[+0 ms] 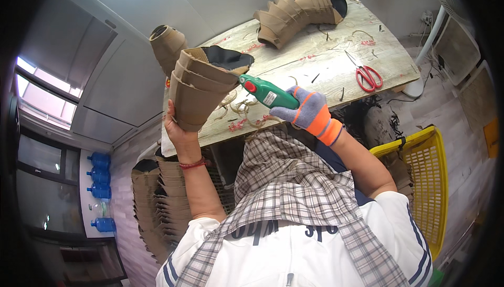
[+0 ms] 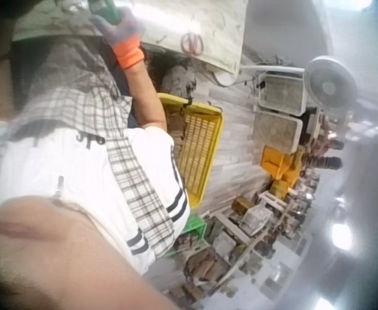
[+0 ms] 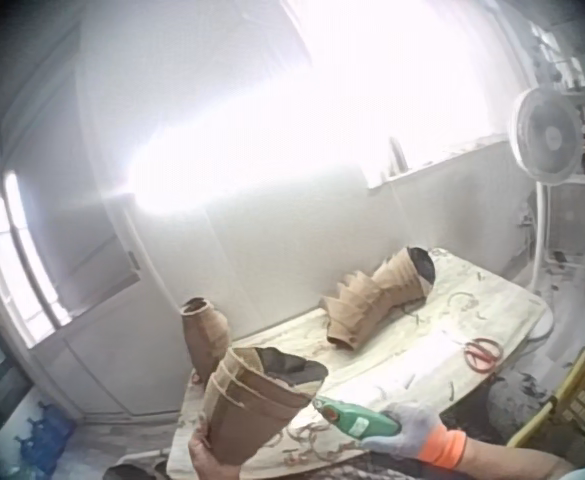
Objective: The person assembles shoe parts by cutting internal material with scissors and applying adhesive with a glue gun. They handle multiple shoe components, place them on a table, and move finished pieces into a yellow basket.
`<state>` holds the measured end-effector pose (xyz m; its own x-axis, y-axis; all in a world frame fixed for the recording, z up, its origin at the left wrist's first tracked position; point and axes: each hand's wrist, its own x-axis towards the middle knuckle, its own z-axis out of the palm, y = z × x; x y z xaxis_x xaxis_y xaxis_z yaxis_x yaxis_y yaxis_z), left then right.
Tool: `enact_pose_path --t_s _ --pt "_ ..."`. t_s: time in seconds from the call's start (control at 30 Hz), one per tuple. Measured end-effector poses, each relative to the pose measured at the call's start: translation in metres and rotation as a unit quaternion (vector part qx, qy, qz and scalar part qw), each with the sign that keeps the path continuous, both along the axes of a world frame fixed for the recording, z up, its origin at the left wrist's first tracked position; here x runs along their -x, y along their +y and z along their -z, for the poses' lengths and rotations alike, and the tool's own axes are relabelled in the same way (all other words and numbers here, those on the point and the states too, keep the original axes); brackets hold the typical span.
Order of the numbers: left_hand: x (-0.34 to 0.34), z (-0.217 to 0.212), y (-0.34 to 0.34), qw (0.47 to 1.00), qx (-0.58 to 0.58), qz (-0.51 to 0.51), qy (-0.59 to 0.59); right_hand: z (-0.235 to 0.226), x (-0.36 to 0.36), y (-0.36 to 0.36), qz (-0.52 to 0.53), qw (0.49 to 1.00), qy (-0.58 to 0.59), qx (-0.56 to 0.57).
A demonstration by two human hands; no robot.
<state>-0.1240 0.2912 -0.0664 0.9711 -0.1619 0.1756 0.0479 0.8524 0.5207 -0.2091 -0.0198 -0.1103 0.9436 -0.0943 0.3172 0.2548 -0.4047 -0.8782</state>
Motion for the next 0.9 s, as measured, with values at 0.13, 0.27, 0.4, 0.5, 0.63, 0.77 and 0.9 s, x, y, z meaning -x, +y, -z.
enact_pose_path --t_s 0.13,0.27,0.4,0.5,0.63,0.77,0.9 --pt "-0.002 0.0 0.004 0.999 0.012 -0.029 0.021 0.012 -0.01 0.0 0.01 0.998 -0.049 0.032" --pt "0.001 0.007 -0.006 0.999 -0.024 -0.026 0.026 0.008 -0.01 0.004 0.018 0.998 -0.035 0.039" --pt "0.012 0.005 -0.024 0.993 -0.11 -0.048 0.019 0.0 -0.011 0.005 0.014 1.0 -0.008 0.008" --pt "0.019 -0.013 -0.028 0.961 -0.256 -0.087 -0.048 0.003 -0.012 0.0 0.032 0.998 -0.026 -0.045" --pt "0.006 -0.061 0.003 0.784 -0.574 -0.187 -0.146 0.0 -0.004 -0.021 0.059 0.997 -0.006 -0.055" --pt "-0.043 -0.145 0.037 0.541 -0.742 -0.315 -0.239 0.013 -0.008 -0.033 0.062 0.992 0.007 -0.11" --pt "-0.136 -0.225 0.038 0.3 -0.86 -0.348 -0.222 0.014 -0.014 -0.041 0.071 0.992 0.02 -0.103"
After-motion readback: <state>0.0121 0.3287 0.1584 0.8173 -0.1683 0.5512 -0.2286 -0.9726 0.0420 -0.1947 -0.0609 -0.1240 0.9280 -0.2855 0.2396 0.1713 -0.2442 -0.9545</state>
